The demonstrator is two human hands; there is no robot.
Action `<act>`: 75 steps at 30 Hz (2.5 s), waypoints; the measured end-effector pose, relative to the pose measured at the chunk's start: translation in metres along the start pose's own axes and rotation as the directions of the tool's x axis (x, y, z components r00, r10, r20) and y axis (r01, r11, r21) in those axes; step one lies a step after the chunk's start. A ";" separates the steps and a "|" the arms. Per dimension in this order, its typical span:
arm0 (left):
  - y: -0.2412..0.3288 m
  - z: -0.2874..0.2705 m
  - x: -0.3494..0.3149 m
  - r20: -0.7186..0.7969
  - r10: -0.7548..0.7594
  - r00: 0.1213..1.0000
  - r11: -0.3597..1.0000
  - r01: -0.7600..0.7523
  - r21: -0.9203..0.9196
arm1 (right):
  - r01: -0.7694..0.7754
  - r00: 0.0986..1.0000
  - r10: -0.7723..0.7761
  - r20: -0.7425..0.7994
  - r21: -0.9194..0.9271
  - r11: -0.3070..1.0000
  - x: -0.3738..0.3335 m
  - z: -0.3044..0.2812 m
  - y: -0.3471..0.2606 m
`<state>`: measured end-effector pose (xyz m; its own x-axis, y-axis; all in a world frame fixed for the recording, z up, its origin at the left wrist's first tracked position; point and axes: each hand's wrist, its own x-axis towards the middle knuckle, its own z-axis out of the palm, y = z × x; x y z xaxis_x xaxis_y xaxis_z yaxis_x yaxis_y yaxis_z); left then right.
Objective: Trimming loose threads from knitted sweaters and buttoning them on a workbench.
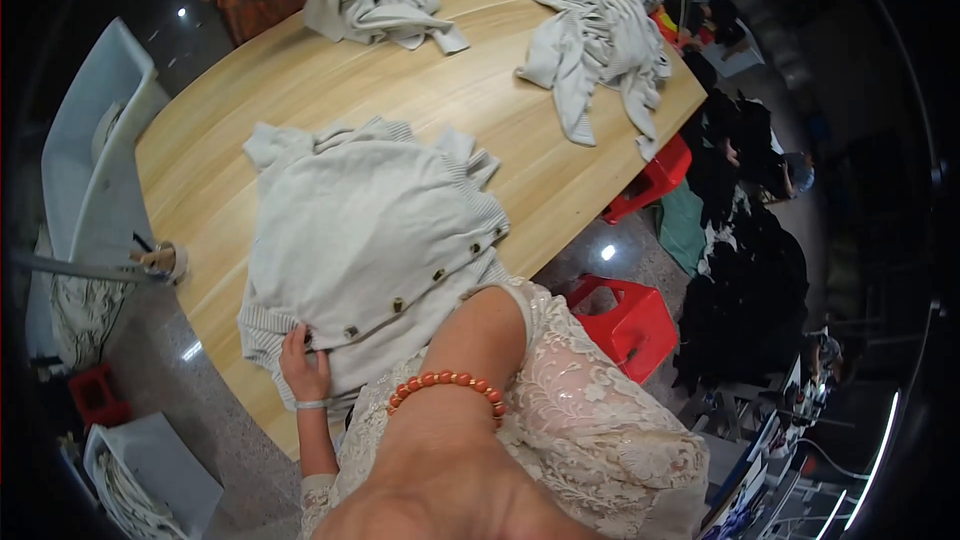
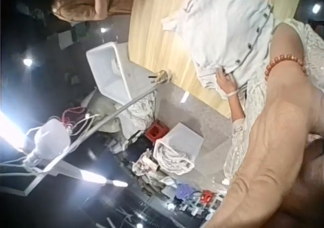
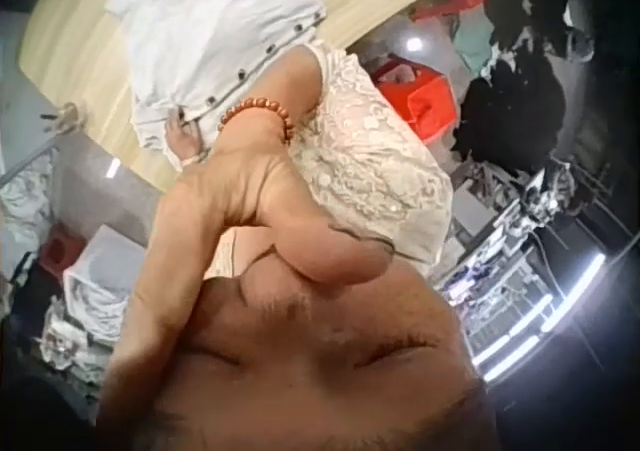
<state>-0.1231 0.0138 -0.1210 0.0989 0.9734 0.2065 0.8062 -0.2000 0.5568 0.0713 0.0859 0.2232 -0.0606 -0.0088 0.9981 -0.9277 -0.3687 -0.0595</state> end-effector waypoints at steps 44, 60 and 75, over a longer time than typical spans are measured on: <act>-0.023 -0.029 -0.012 -0.150 -0.260 0.954 0.965 0.257 -0.044 | -0.276 0.102 -0.490 -0.866 0.449 -0.850 -0.327 -0.041 -0.233; -0.045 -0.050 -0.062 0.156 -0.597 0.787 0.692 0.604 -0.396 | -0.564 0.033 -0.500 -0.865 0.397 -0.724 -0.319 -0.013 -0.170; -0.010 -0.054 -0.013 0.096 -0.561 0.822 0.468 0.411 -0.783 | -0.835 0.336 -0.542 -0.770 0.022 -0.550 -0.246 0.023 -0.268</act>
<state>-0.1636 -0.0034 -0.0857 -0.3148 0.9233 -0.2200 -0.0391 0.2190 0.9749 0.3437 0.1653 -0.0064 0.1985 0.9128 0.3570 0.5688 0.1893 -0.8004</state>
